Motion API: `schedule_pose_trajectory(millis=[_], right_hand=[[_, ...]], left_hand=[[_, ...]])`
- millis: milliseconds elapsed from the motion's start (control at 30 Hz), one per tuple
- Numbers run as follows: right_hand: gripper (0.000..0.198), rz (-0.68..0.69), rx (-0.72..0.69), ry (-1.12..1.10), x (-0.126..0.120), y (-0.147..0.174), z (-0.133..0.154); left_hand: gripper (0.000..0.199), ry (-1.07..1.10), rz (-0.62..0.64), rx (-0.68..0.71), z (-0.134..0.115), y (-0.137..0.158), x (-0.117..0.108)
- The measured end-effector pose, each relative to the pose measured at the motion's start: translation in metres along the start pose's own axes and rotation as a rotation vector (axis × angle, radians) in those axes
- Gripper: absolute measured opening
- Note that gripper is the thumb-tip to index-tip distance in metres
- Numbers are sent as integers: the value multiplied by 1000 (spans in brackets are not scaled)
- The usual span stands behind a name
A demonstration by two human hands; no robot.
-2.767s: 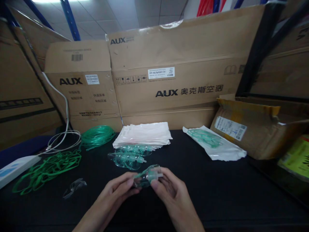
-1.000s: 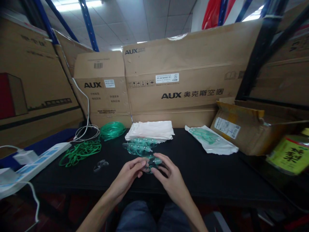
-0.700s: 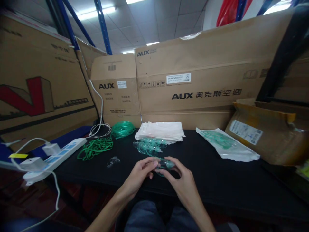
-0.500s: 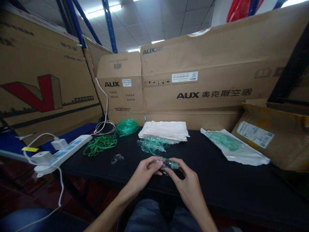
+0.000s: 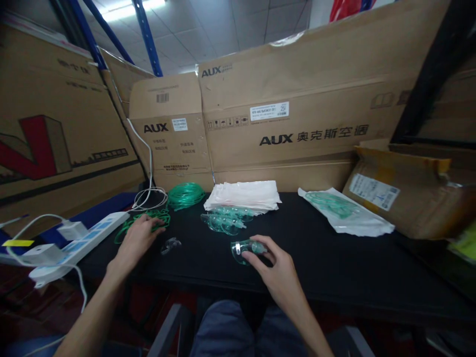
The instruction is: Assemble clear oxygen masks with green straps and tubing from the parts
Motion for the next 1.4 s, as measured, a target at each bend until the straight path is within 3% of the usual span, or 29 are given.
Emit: schedule_pose_trajectory(millis=[133,267,433,567,667,767,833,967,1067,1133,1300,1400], right_hand=[[40,2,-10,-20,1,0,2],[38,10,-8,-30,1,0,4],[40,10,14,-52,-1,-1,2],[42,0,33,-93,-1,-2,2],[42,-8,40,-112,0,-2,4],[45,-19,46,-132,0,-2,7],[46,-36,48,-143,-2,-2,9],[45,-72,71,-146,-18,-1,11],[42,-104,98,-134,-32,1,10],[40,-119,108,-137,-38,2,10],[38,-107,118,-188,-35,0,13],[36,-118,105,-218,-34,-1,15]], left_hand=[[12,-25,-69,5,8,-10,-6],[18,65,-274,-21,-11,-37,-38],[22,373,-486,92,-71,-73,-80],[28,676,-487,294,-133,-83,-97],[26,840,-462,387,-170,-74,-103],[18,1052,-343,414,-189,-47,-89],[19,1148,-187,357,-189,-18,-63],[36,1090,237,49,-158,52,16],[40,847,411,-49,-128,92,54],[39,640,392,-12,-114,103,58],[29,285,126,211,-109,103,31],[27,231,228,489,-128,105,32]])
Point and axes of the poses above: each hand's wrist, its own y-axis away from the middle knuckle, its own x-axis out of the palm, z = x × y, the point moved 4 cm from there along -y, towards the middle knuckle, and after that the axes turned 6 degrees about -x, right-handed, at the moved point
